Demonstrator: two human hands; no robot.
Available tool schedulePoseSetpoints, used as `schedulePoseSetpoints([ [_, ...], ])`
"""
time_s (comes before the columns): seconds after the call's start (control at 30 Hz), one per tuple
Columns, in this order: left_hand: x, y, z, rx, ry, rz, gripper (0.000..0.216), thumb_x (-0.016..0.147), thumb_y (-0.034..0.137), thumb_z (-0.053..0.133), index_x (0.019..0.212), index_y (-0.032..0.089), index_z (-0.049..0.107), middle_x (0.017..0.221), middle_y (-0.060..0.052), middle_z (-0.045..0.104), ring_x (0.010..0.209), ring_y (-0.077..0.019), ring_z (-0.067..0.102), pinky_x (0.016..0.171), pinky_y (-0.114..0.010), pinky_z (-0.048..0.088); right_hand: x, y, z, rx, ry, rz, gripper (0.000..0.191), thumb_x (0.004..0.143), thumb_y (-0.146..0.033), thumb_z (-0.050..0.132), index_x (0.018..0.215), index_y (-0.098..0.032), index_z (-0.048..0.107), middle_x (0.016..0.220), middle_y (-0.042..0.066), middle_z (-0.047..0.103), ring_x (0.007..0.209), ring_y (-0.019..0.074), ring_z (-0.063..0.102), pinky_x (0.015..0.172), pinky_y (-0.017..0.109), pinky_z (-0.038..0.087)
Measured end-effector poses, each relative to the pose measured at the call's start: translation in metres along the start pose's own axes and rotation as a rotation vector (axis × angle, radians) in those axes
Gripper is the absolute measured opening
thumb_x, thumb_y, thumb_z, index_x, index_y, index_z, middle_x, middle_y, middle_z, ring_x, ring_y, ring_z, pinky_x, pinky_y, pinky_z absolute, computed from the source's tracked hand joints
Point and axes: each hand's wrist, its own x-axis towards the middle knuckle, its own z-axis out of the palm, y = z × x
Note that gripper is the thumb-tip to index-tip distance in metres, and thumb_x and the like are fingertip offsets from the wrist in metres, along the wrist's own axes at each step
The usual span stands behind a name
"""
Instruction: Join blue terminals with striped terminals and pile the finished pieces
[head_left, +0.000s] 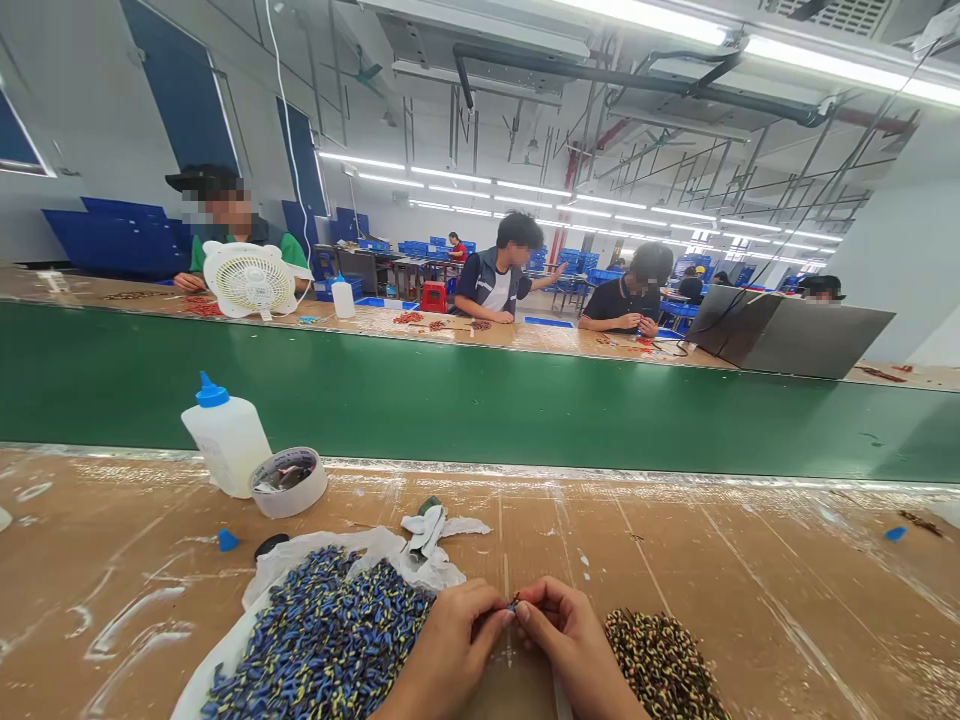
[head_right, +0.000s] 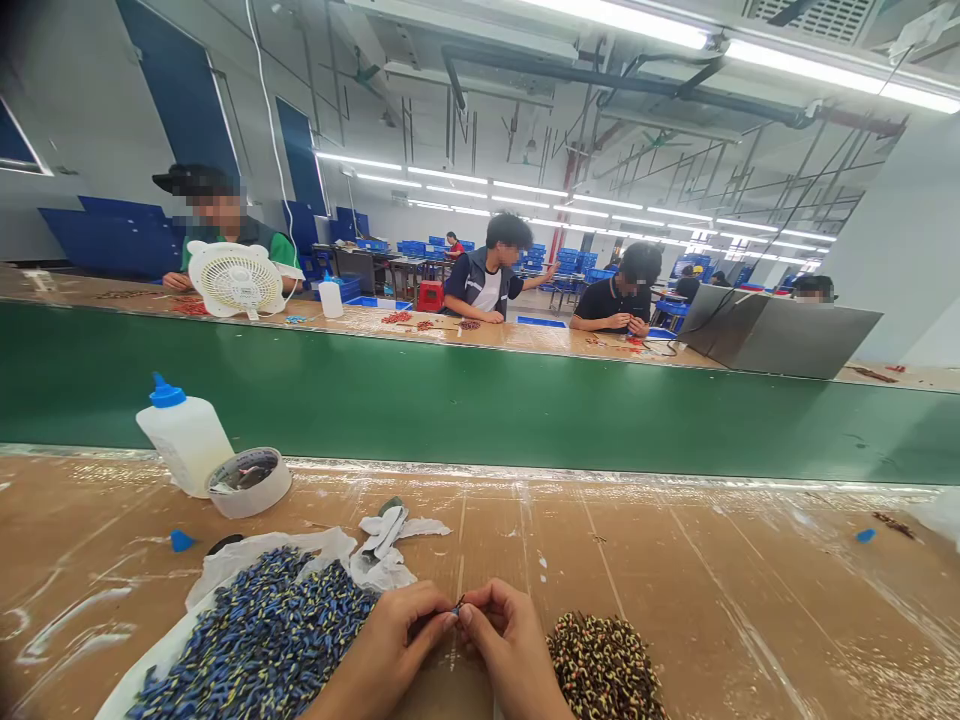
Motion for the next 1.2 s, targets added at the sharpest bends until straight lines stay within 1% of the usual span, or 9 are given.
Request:
schedulePoseSetpoints([
  [0.07,0.001,0.0,0.0,-0.004,-0.002,0.0,0.026,0.093,0.022,0.048,0.072,0.014,0.064,0.074,-0.004,0.062,0.071,-0.0164,0.052,0.065,-0.026,0.032,0.0,-0.001,0.0,-0.014,0.012,-0.007,0.04,0.073,-0.053,0.073,0.079,-0.014,0.063,0.068,0.002,0.062,0.063,0.0143,0.056,0.06,0.025,0.042],
  [0.2,0.0,0.0,-0.001,-0.017,-0.006,0.001,0.026,0.092,0.02,0.049,0.072,0.014,0.064,0.074,-0.004,0.063,0.071,-0.0163,0.053,0.065,-0.026,0.032,0.0,-0.005,-0.001,-0.068,-0.016,0.016,0.041,0.073,-0.054,0.072,0.078,-0.014,0.063,0.067,0.002,0.061,0.062,0.014,0.056,0.059,0.025,0.042],
  [0.33,-0.001,0.001,-0.001,-0.019,-0.001,0.028,0.028,0.093,0.02,0.047,0.072,0.015,0.065,0.074,-0.003,0.063,0.072,-0.0164,0.054,0.066,-0.026,0.032,-0.001,-0.008,-0.002,-0.068,-0.033,0.032,0.041,0.074,-0.053,0.072,0.079,-0.014,0.062,0.066,0.001,0.061,0.062,0.0134,0.056,0.061,0.025,0.042],
  [0.7,0.001,-0.001,0.0,0.007,-0.011,0.031,0.026,0.093,0.019,0.045,0.074,0.015,0.063,0.076,-0.004,0.063,0.074,-0.0166,0.055,0.067,-0.025,0.034,0.0,-0.012,-0.004,-0.103,-0.048,0.052,0.043,0.073,-0.056,0.071,0.079,-0.015,0.062,0.07,0.004,0.067,0.063,0.0146,0.06,0.061,0.026,0.045],
  [0.87,0.001,0.001,0.0,-0.002,-0.033,0.075,0.025,0.092,0.017,0.047,0.073,0.014,0.063,0.076,-0.003,0.063,0.073,-0.0154,0.054,0.067,-0.025,0.033,-0.006,-0.017,-0.006,-0.163,-0.061,0.04,0.042,0.078,-0.056,0.067,0.079,-0.014,0.062,0.071,0.004,0.067,0.062,0.0129,0.057,0.06,0.025,0.044],
  [1.07,0.002,0.005,0.0,-0.024,-0.044,0.07,0.027,0.092,0.017,0.046,0.069,0.013,0.059,0.071,-0.001,0.06,0.067,-0.0132,0.05,0.063,-0.024,0.031,-0.007,-0.021,-0.012,-0.179,-0.083,0.063,0.041,0.082,-0.055,0.063,0.086,-0.014,0.064,0.074,0.005,0.068,0.066,0.0128,0.058,0.063,0.026,0.045],
  [1.2,0.003,0.005,0.001,-0.021,-0.034,0.064,0.027,0.093,0.017,0.045,0.069,0.013,0.058,0.069,-0.001,0.059,0.066,-0.0128,0.049,0.061,-0.024,0.03,-0.007,-0.023,-0.014,-0.167,-0.076,0.067,0.041,0.082,-0.055,0.063,0.085,-0.014,0.064,0.075,0.004,0.067,0.066,0.0127,0.058,0.064,0.026,0.046],
])
